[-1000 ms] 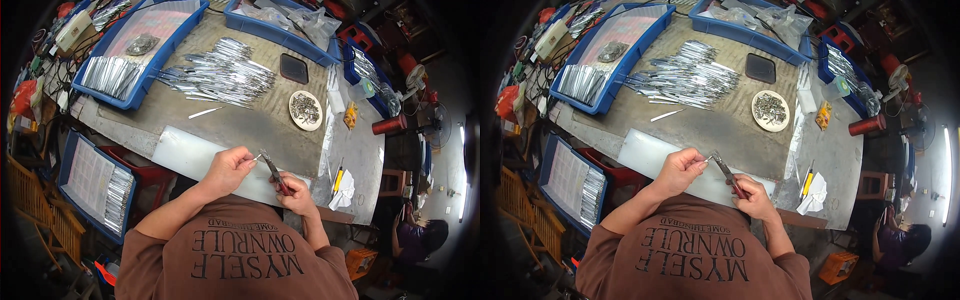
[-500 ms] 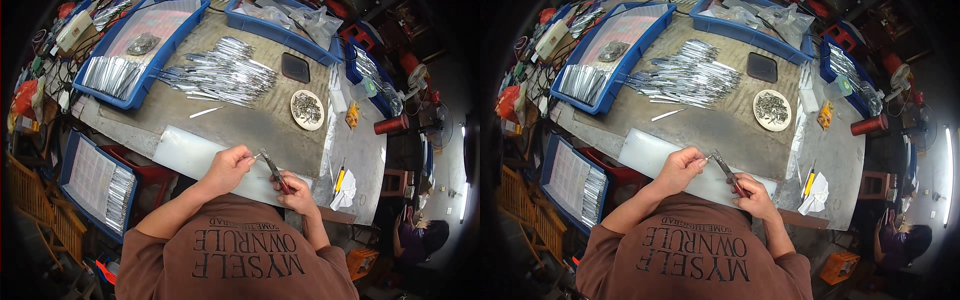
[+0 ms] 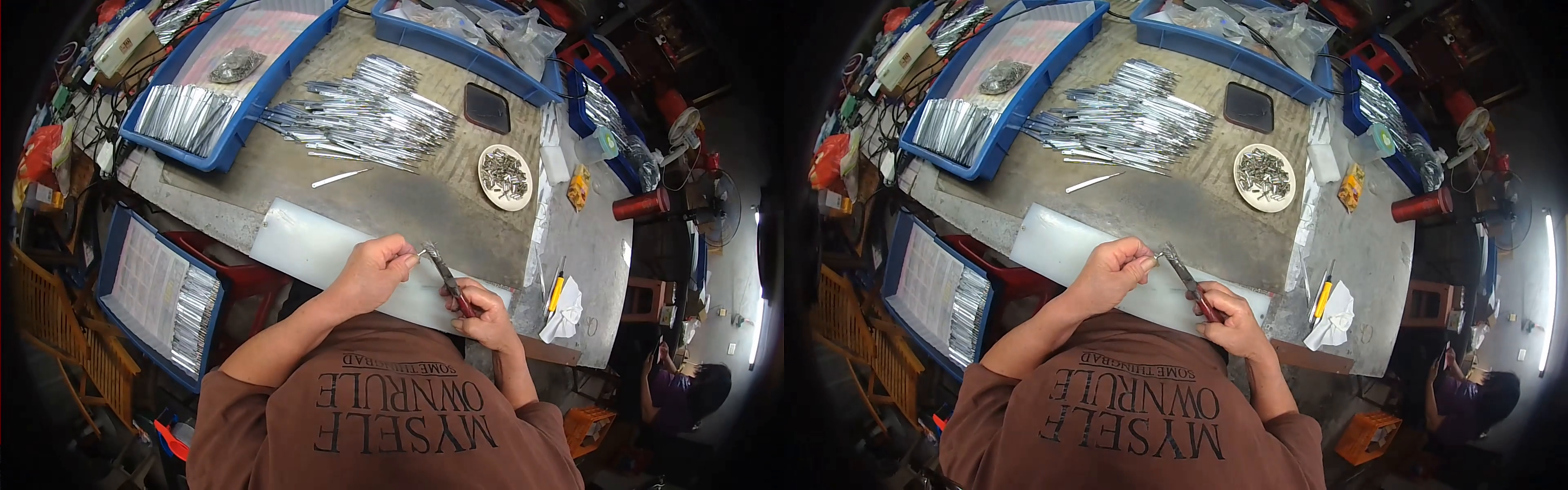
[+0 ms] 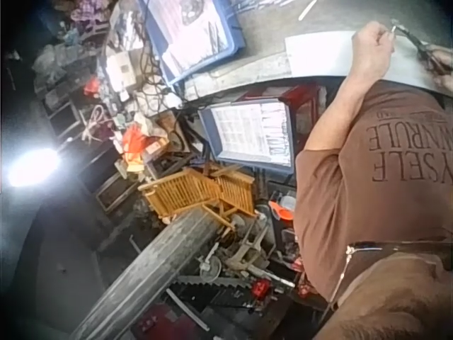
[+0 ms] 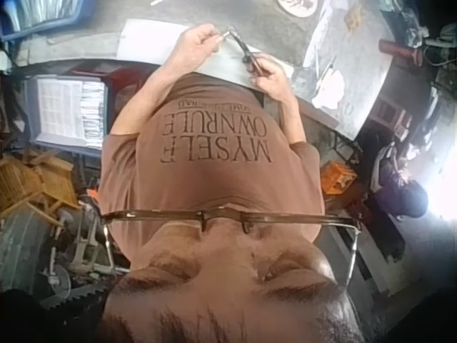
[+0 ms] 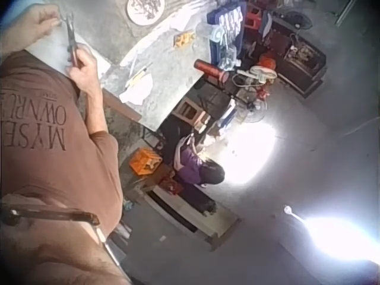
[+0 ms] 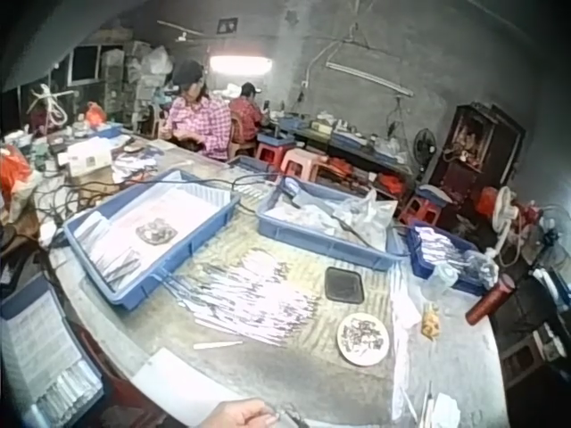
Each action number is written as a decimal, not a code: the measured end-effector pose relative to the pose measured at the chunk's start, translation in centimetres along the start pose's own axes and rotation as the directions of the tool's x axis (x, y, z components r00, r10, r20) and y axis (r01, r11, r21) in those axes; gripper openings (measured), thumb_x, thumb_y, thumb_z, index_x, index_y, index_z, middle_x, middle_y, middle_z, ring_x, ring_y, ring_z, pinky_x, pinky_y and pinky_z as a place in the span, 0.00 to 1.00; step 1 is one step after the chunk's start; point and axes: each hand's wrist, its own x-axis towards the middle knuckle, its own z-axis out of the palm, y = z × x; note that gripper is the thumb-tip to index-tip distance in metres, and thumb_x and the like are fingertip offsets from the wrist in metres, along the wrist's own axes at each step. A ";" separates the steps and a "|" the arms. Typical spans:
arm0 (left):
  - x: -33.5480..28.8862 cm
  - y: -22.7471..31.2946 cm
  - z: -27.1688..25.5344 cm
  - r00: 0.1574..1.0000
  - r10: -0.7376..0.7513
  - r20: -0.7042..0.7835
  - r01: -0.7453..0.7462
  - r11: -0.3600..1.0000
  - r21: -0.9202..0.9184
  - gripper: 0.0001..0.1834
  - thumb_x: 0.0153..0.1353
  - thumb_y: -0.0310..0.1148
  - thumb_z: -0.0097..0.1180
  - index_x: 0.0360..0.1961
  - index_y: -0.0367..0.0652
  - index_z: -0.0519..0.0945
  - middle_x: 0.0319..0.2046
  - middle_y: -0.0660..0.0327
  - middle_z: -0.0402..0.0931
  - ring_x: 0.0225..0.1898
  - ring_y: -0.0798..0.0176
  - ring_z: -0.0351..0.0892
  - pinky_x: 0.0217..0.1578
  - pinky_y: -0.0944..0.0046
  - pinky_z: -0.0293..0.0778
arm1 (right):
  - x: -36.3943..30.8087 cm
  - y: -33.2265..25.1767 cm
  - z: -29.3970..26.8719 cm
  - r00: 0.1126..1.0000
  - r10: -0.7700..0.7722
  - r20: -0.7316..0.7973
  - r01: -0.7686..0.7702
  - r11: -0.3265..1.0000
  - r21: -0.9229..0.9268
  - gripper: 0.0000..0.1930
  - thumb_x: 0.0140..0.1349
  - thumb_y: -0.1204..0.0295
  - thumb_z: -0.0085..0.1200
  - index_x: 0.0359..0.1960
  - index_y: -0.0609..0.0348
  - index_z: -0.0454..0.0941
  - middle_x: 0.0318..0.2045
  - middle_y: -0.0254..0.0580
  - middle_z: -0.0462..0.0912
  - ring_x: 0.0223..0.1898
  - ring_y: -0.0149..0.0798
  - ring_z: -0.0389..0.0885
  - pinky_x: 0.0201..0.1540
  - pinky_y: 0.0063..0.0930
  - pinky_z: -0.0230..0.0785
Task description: The person assembles small metal components by hand, using needle-nose pliers for precision.
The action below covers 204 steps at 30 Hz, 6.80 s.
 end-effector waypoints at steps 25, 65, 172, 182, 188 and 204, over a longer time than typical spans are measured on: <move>-0.4 1.0 -2.1 0.875 -0.218 0.432 0.401 0.827 -0.395 0.11 0.60 0.34 0.45 0.32 0.36 0.74 0.16 0.69 0.63 0.15 0.78 0.57 0.13 0.78 0.51 | -0.2 0.1 -0.3 0.989 -0.140 -0.040 0.129 0.972 -0.197 0.10 0.34 0.82 0.52 0.22 0.67 0.67 0.33 0.46 0.73 0.27 0.37 0.69 0.29 0.24 0.62; -0.5 0.6 -0.4 0.998 -0.064 0.024 0.064 0.998 0.013 0.07 0.53 0.30 0.51 0.25 0.35 0.73 0.14 0.62 0.66 0.17 0.73 0.61 0.18 0.70 0.60 | -0.2 -0.5 0.5 0.997 0.022 -0.070 -0.023 1.000 -0.014 0.12 0.37 0.81 0.52 0.28 0.67 0.71 0.35 0.40 0.71 0.31 0.30 0.68 0.33 0.20 0.61; 0.0 -0.9 -0.1 0.929 0.309 -0.201 -0.212 0.894 0.395 0.05 0.55 0.27 0.49 0.29 0.35 0.74 0.15 0.63 0.69 0.18 0.73 0.66 0.19 0.72 0.63 | -1.2 -0.2 -1.4 0.978 0.064 -0.196 -0.064 0.998 0.006 0.09 0.37 0.80 0.53 0.23 0.65 0.70 0.36 0.41 0.70 0.39 0.33 0.67 0.39 0.23 0.59; -0.3 -1.3 0.3 0.992 0.108 -0.072 -0.091 0.973 0.211 0.07 0.58 0.30 0.47 0.32 0.37 0.74 0.17 0.68 0.68 0.18 0.78 0.62 0.18 0.77 0.61 | -0.3 0.9 -2.3 0.874 -0.153 -0.461 -0.224 0.716 -0.662 0.10 0.42 0.75 0.52 0.26 0.67 0.68 0.30 0.53 0.69 0.33 0.52 0.68 0.36 0.38 0.61; -0.5 -0.9 0.7 0.996 0.085 0.003 -0.084 0.971 0.222 0.07 0.58 0.29 0.46 0.32 0.36 0.74 0.18 0.67 0.69 0.18 0.77 0.63 0.19 0.76 0.62 | 0.2 1.5 -1.3 0.843 -0.209 -0.495 -0.294 0.592 -0.751 0.12 0.42 0.75 0.54 0.29 0.67 0.69 0.36 0.56 0.71 0.36 0.54 0.68 0.38 0.41 0.63; -0.7 -1.1 1.2 0.994 0.087 0.066 -0.101 0.962 0.253 0.07 0.57 0.29 0.48 0.32 0.36 0.74 0.17 0.67 0.68 0.19 0.77 0.63 0.20 0.75 0.62 | 0.2 1.7 -0.8 0.849 -0.220 -0.481 -0.300 0.549 -0.780 0.13 0.43 0.75 0.55 0.31 0.67 0.68 0.38 0.57 0.70 0.37 0.55 0.66 0.40 0.42 0.61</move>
